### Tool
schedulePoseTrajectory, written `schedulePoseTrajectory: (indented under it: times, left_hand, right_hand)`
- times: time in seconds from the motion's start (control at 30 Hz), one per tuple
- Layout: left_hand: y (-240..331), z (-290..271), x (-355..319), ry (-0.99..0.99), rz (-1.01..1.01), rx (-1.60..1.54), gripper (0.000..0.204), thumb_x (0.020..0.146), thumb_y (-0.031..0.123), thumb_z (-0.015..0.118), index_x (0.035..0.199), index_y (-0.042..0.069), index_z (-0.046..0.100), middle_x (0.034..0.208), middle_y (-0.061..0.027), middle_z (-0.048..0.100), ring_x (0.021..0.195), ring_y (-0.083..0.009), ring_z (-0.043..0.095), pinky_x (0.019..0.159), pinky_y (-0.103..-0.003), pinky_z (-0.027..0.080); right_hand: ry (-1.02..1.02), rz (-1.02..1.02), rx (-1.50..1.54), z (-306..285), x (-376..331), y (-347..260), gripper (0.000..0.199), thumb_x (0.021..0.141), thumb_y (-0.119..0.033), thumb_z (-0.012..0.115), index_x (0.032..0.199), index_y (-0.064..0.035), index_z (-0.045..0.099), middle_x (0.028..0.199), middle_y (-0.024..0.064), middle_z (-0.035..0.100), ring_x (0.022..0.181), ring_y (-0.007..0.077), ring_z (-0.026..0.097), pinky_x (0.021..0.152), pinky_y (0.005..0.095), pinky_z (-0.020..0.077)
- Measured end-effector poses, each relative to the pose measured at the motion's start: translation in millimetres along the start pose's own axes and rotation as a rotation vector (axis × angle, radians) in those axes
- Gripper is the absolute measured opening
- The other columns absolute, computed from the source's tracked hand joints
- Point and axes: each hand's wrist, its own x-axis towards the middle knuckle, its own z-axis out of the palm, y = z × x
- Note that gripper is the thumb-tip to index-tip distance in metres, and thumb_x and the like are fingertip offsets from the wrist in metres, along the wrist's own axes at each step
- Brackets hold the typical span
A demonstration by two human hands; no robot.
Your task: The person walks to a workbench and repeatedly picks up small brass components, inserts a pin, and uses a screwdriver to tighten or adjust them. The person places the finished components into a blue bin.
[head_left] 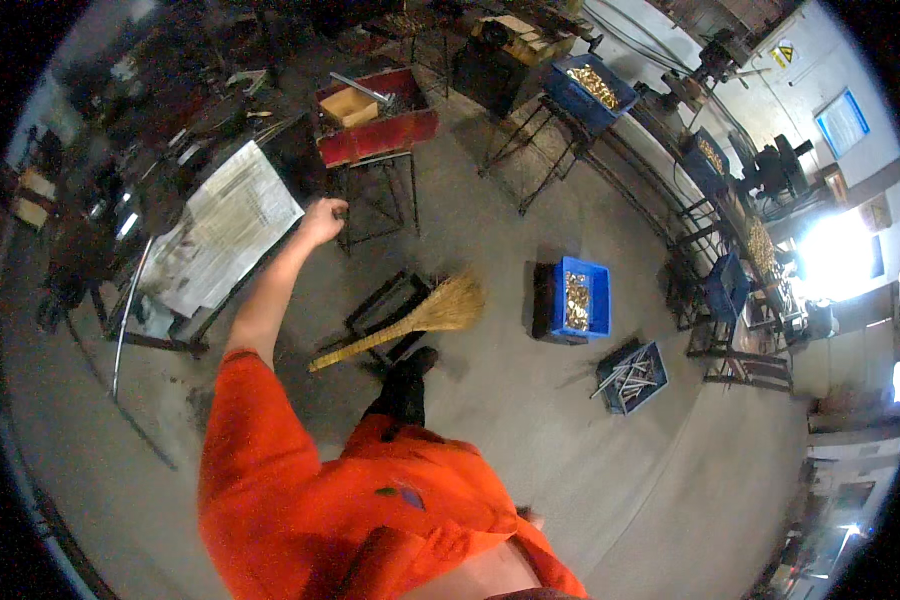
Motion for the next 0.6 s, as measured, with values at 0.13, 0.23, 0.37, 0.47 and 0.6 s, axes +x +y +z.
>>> schedulePoseTrajectory:
  times: [0.13, 0.23, 0.37, 0.47, 0.6]
  left_hand:
    - [-2, -12, 92, 0.157, -0.024, 0.232, 0.030, 0.072, 0.013, 0.059, 0.101, 0.006, 0.064, 0.097, -0.0177, 0.063, 0.094, -0.0341, 0.059, 0.085, -0.042, 0.046]
    - [-45, -10, 169, 0.262, -0.015, 0.347, 0.028, 0.072, 0.011, 0.058, 0.099, 0.007, 0.064, 0.094, -0.0188, 0.062, 0.090, -0.0346, 0.059, 0.081, -0.043, 0.048]
    - [-41, -18, 241, 0.310, -0.005, 0.411, 0.031, 0.075, 0.009, 0.055, 0.106, 0.006, 0.059, 0.102, -0.0187, 0.060, 0.090, -0.0351, 0.059, 0.078, -0.043, 0.048]
    - [-49, -13, 283, 0.231, -0.153, 0.399, 0.029, 0.077, 0.011, 0.055, 0.105, 0.003, 0.058, 0.103, -0.0196, 0.060, 0.091, -0.0357, 0.059, 0.079, -0.044, 0.048]
    - [-93, 5, 316, 0.135, -0.178, 0.534, 0.029, 0.077, 0.017, 0.057, 0.103, 0.003, 0.058, 0.100, -0.0192, 0.061, 0.093, -0.0360, 0.059, 0.080, -0.044, 0.048]
  right_hand:
    - [-0.112, 0.524, 0.765, -42, 45, -9, 0.033, 0.083, -0.029, 0.057, 0.084, 0.0024, 0.066, 0.067, 0.0103, 0.063, 0.050, 0.0201, 0.058, 0.042, 0.0324, 0.0434]
    - [-0.107, 0.628, 0.968, -104, 86, -11, 0.032, 0.084, -0.029, 0.056, 0.085, 0.0008, 0.067, 0.067, 0.0101, 0.063, 0.050, 0.0198, 0.059, 0.043, 0.0322, 0.0439]
    - [-0.084, 0.745, 1.145, -170, 124, -18, 0.030, 0.084, -0.029, 0.056, 0.086, -0.0014, 0.067, 0.068, 0.0098, 0.064, 0.050, 0.0192, 0.059, 0.044, 0.0318, 0.0447]
    - [-0.083, 0.784, 1.166, -203, 149, -19, 0.029, 0.085, -0.029, 0.056, 0.086, -0.0030, 0.068, 0.068, 0.0096, 0.064, 0.050, 0.0189, 0.059, 0.044, 0.0315, 0.0452]
    - [-0.107, 0.807, 1.126, -225, 169, -13, 0.028, 0.085, -0.029, 0.055, 0.087, -0.0051, 0.068, 0.069, 0.0094, 0.065, 0.050, 0.0183, 0.059, 0.045, 0.0311, 0.0460]
